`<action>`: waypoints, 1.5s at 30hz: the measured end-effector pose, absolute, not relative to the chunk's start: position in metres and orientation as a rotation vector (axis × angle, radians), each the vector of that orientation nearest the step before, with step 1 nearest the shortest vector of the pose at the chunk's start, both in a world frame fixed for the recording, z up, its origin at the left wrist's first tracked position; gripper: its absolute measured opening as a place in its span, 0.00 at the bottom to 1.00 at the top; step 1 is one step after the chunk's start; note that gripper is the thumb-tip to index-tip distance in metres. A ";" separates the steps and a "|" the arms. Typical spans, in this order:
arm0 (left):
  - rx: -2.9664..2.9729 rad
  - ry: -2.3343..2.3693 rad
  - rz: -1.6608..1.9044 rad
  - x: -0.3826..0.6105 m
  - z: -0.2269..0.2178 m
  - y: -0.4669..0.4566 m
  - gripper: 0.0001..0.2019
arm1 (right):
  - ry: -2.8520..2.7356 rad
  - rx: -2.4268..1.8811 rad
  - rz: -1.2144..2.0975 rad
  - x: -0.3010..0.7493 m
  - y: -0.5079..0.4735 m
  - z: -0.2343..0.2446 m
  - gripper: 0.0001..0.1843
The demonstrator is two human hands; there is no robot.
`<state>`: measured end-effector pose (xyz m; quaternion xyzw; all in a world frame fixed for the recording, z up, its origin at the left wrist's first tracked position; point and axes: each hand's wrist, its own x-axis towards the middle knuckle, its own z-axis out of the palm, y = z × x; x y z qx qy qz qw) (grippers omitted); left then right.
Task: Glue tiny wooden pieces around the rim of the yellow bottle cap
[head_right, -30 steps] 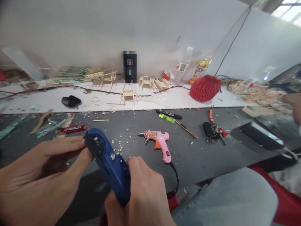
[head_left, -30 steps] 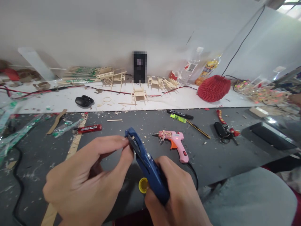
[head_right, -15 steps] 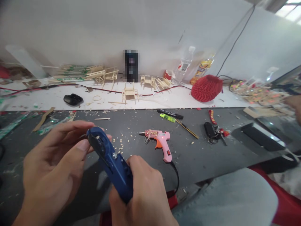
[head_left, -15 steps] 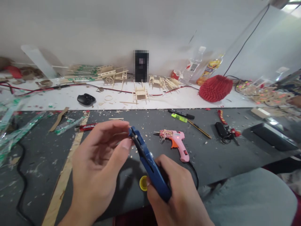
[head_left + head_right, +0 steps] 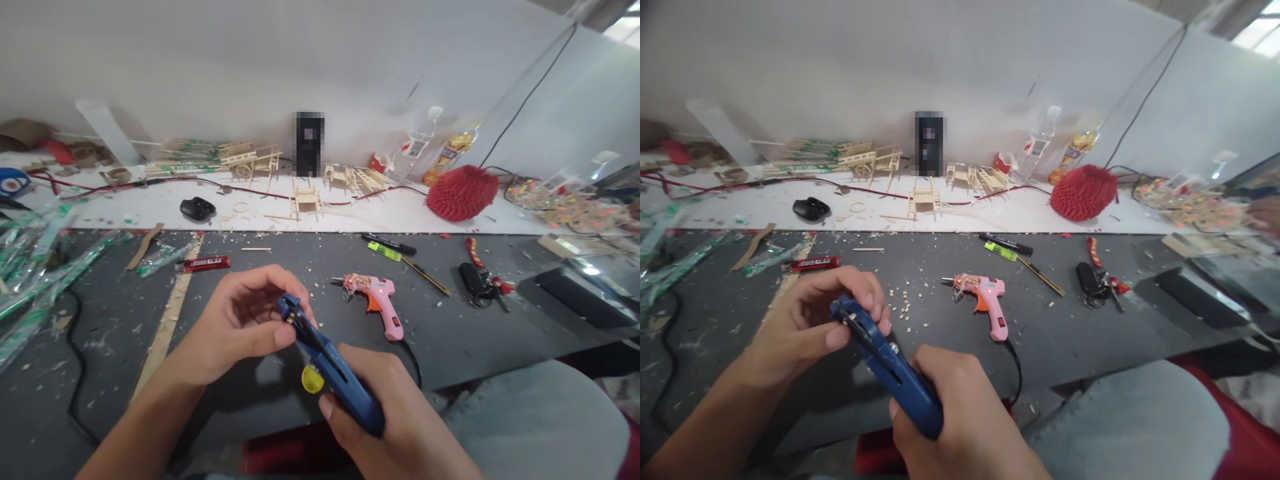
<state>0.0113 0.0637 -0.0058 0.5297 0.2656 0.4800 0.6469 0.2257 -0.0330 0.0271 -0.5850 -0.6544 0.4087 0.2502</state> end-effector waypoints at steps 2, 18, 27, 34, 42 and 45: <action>1.179 0.639 1.141 0.015 -0.008 0.060 0.17 | -1.800 -1.634 1.118 0.227 -0.031 0.025 0.12; 0.909 0.880 1.529 0.031 -0.030 0.076 0.09 | -1.821 -1.836 1.085 0.202 0.010 0.028 0.14; 0.939 0.986 1.541 0.016 -0.050 0.089 0.13 | -1.883 -1.913 1.029 0.185 0.030 0.026 0.12; 0.991 1.072 1.596 0.012 -0.052 0.096 0.15 | -2.007 -1.936 0.885 0.175 0.045 0.023 0.08; 1.264 1.316 1.724 0.013 -0.050 0.086 0.11 | -2.097 -1.988 0.723 0.170 0.046 0.024 0.08; 1.430 1.404 1.750 0.012 -0.047 0.081 0.11 | -2.114 -2.001 0.693 0.169 0.044 0.023 0.09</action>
